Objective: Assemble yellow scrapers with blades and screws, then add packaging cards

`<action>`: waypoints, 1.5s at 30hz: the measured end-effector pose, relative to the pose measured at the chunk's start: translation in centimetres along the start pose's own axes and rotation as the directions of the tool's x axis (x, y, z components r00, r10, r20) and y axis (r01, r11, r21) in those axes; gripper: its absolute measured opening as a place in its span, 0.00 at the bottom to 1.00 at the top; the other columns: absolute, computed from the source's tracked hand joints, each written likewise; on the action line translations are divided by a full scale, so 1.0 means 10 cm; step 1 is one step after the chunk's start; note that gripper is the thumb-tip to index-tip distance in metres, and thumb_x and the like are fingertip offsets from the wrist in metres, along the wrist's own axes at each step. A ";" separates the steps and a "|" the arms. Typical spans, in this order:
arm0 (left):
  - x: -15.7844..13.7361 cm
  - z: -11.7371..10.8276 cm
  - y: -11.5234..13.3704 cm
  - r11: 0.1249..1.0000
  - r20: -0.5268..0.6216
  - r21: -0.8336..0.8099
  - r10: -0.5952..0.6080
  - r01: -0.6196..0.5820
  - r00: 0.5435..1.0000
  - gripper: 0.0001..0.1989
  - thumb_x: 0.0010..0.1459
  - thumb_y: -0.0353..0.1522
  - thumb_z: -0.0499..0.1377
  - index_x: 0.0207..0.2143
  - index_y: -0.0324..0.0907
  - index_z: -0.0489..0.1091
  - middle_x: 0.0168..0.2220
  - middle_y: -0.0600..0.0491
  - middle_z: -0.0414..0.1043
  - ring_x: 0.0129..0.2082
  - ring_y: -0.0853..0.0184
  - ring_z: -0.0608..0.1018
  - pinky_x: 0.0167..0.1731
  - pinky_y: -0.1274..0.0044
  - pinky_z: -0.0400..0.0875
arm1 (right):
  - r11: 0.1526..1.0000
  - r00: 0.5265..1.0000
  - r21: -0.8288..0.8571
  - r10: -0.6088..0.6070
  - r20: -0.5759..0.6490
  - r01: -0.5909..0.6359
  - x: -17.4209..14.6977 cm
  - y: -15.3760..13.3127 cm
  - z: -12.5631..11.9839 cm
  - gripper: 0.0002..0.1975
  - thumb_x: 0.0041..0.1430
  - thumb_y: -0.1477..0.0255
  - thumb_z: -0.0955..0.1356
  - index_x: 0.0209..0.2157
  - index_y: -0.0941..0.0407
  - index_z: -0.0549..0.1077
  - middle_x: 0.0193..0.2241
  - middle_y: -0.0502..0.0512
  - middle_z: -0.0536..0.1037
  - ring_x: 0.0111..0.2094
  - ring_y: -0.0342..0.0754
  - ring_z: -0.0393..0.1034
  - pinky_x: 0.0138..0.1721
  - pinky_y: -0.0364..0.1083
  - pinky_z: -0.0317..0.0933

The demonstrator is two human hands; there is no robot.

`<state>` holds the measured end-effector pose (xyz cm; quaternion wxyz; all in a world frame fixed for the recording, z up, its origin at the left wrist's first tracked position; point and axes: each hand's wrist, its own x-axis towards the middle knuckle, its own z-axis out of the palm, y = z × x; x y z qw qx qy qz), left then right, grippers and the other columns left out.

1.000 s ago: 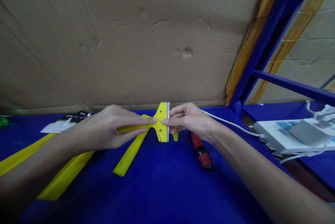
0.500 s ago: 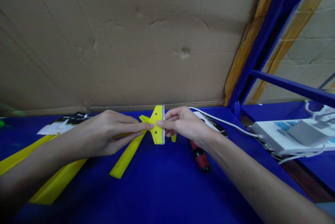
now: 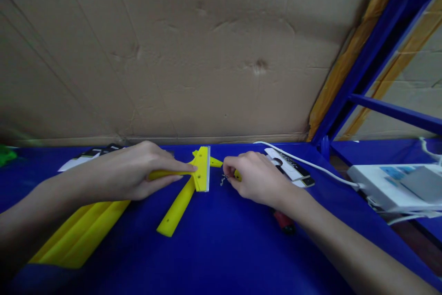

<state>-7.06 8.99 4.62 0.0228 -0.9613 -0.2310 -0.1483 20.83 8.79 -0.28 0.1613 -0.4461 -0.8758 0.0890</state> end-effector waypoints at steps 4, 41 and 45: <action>0.00 0.02 -0.01 1.000 0.093 0.009 -0.017 0.016 0.995 0.16 0.65 0.29 0.62 0.53 0.51 0.80 0.39 0.52 0.87 0.33 0.63 0.86 0.33 0.78 0.77 | 0.994 0.998 -0.093 -0.047 0.045 0.051 0.00 -0.03 0.04 0.06 0.61 0.79 0.69 0.35 0.54 0.76 0.32 0.52 0.81 0.33 0.49 0.73 0.34 0.45 0.55; 0.04 -0.01 0.04 0.974 0.053 -0.195 -0.102 0.111 0.993 0.18 0.62 0.27 0.64 0.53 0.50 0.81 0.41 0.51 0.87 0.35 0.63 0.87 0.36 0.79 0.79 | 0.854 0.833 -0.129 -0.521 -0.188 0.505 -0.17 -0.32 -0.10 0.12 0.65 0.79 0.63 0.29 0.52 0.71 0.31 0.56 0.82 0.29 0.49 0.68 0.32 0.49 0.61; 0.03 -0.01 0.04 0.973 0.054 -0.206 -0.093 0.102 0.994 0.18 0.62 0.27 0.64 0.53 0.50 0.81 0.42 0.52 0.87 0.34 0.64 0.87 0.35 0.80 0.78 | 0.874 0.852 -0.028 -0.480 -0.210 0.486 -0.17 -0.33 -0.09 0.10 0.62 0.78 0.65 0.27 0.52 0.68 0.28 0.54 0.80 0.28 0.48 0.67 0.32 0.48 0.60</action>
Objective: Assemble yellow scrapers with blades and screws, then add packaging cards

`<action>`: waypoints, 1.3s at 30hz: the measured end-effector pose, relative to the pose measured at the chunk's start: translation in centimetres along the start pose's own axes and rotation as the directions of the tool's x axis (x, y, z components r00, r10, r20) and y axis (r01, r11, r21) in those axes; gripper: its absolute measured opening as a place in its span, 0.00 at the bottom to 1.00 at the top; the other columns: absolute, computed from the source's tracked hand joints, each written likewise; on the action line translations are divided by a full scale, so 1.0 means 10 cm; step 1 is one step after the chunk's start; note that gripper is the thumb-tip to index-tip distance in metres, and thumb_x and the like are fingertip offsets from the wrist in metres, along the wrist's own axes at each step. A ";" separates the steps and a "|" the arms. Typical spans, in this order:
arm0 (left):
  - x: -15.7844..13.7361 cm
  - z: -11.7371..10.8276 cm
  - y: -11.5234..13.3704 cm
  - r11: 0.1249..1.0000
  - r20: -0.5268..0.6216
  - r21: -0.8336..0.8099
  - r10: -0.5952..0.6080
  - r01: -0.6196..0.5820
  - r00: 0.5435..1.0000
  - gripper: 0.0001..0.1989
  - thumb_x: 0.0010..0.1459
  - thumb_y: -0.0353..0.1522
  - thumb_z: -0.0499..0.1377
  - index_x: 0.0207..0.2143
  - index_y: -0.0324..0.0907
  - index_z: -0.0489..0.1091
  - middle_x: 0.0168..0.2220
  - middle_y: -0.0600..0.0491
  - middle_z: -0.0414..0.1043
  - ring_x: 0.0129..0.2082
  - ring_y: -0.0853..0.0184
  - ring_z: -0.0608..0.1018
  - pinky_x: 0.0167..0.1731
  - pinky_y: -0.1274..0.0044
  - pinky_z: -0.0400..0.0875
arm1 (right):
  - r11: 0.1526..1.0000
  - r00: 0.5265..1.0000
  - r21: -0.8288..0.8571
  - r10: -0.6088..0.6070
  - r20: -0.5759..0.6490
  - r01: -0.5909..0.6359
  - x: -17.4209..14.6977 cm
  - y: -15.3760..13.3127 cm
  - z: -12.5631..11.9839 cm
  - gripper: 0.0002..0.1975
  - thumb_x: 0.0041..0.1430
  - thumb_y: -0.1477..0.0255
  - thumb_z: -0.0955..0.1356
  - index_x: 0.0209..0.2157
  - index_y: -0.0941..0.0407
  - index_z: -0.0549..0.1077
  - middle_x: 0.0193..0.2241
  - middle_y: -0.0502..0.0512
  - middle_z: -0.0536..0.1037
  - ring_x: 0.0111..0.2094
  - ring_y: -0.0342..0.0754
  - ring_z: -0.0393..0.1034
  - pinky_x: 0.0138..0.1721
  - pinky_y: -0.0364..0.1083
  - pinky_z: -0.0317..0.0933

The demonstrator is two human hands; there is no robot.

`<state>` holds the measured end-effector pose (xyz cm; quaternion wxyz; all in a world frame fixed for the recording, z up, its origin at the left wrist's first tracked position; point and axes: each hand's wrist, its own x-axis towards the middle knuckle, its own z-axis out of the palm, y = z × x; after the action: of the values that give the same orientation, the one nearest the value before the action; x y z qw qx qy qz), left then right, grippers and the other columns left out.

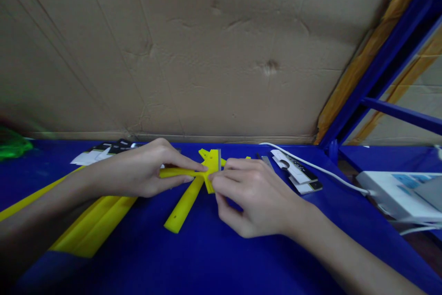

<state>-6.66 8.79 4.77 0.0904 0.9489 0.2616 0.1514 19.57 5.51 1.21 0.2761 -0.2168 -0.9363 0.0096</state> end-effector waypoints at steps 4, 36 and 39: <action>0.00 -0.01 0.00 1.000 0.044 0.009 -0.009 0.008 0.999 0.18 0.63 0.28 0.63 0.54 0.50 0.80 0.39 0.51 0.87 0.30 0.66 0.86 0.32 0.80 0.76 | 0.927 0.960 0.292 0.270 -0.077 -0.237 0.02 0.05 0.02 0.11 0.60 0.77 0.68 0.27 0.52 0.64 0.26 0.50 0.77 0.35 0.49 0.76 0.36 0.46 0.63; 0.00 0.04 0.01 0.998 0.155 0.055 -0.004 -0.005 0.988 0.17 0.64 0.27 0.63 0.53 0.48 0.80 0.44 0.55 0.86 0.37 0.67 0.86 0.36 0.81 0.74 | 0.928 0.925 0.059 0.372 -0.069 -0.369 -0.01 0.26 0.16 0.15 0.58 0.80 0.68 0.26 0.52 0.58 0.26 0.49 0.76 0.26 0.44 0.65 0.30 0.43 0.53; 0.02 0.08 0.06 0.998 0.130 0.049 0.041 -0.047 0.991 0.16 0.63 0.28 0.64 0.52 0.49 0.81 0.38 0.53 0.87 0.33 0.66 0.86 0.34 0.79 0.75 | 0.979 0.956 -0.009 0.196 -0.217 -0.202 0.00 0.26 0.12 0.16 0.64 0.78 0.67 0.25 0.52 0.59 0.27 0.52 0.78 0.28 0.45 0.67 0.32 0.44 0.56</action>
<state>-5.93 8.33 4.27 0.0788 0.9643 0.2381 0.0850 20.02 7.98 -0.18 0.3702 -0.3138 -0.8744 -0.0006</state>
